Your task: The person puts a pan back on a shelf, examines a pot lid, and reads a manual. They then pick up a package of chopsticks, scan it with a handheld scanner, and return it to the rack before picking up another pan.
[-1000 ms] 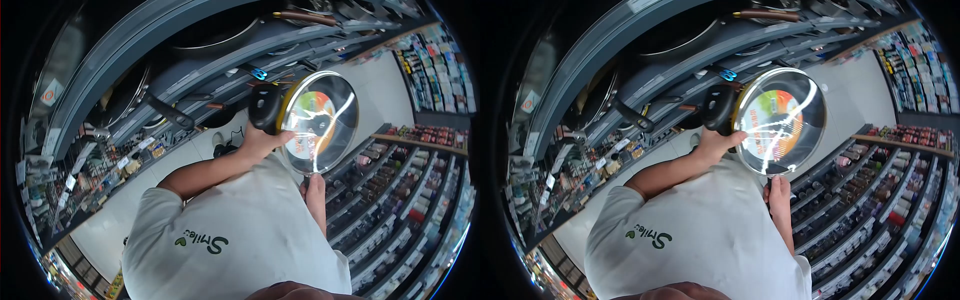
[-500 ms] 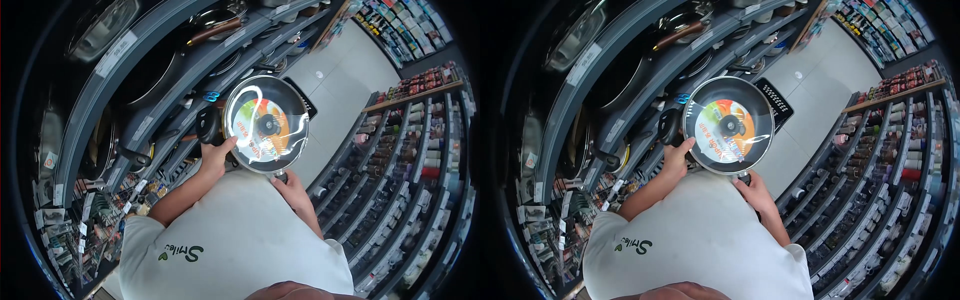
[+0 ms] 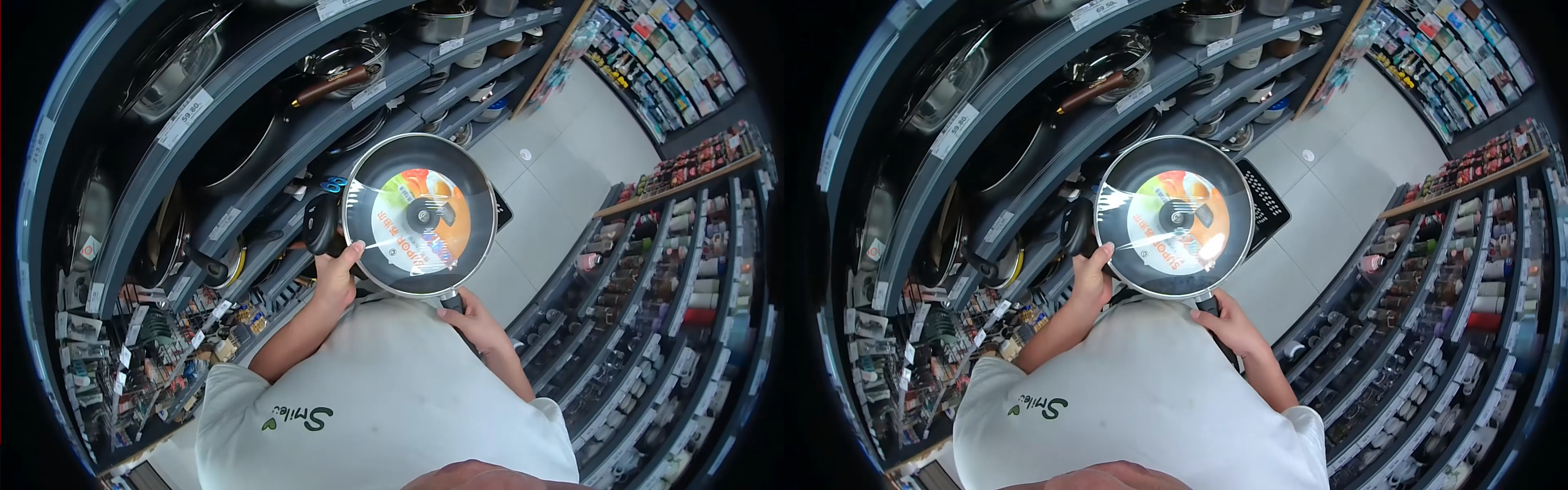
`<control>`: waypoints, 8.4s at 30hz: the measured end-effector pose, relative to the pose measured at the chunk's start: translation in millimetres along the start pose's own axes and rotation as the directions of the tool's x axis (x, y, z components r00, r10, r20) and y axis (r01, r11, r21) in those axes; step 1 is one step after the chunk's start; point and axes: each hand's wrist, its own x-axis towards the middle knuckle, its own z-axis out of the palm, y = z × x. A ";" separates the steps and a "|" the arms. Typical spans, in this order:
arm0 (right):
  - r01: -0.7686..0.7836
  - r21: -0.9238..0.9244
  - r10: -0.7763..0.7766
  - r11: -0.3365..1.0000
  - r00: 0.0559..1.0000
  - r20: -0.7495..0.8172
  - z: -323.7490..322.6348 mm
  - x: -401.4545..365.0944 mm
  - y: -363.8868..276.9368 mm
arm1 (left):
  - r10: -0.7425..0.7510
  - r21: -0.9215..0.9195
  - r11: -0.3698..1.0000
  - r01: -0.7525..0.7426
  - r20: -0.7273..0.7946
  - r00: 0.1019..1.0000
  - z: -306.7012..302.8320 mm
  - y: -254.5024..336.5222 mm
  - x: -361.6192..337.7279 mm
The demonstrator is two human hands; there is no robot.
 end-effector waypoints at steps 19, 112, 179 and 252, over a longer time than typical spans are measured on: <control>-0.085 -0.007 0.085 0.996 0.996 -0.014 -34.8 4.1 -10.4 | 0.048 0.055 0.997 -0.048 0.007 0.999 22.3 -19.7 -2.8; 0.199 0.145 -0.192 0.969 0.980 -0.056 44.6 12.6 -73.7 | 0.279 -0.138 0.960 -0.243 0.409 0.869 56.0 83.0 63.8; 0.060 -0.814 0.490 0.578 0.772 0.405 232.1 183.5 34.5 | -0.037 -0.159 0.983 -0.097 -0.679 0.734 -362.3 29.2 -72.2; -0.043 -0.619 0.409 0.784 0.786 0.464 405.5 240.0 -81.5 | 0.417 0.620 0.769 -0.156 -0.300 0.858 -370.5 93.2 -101.2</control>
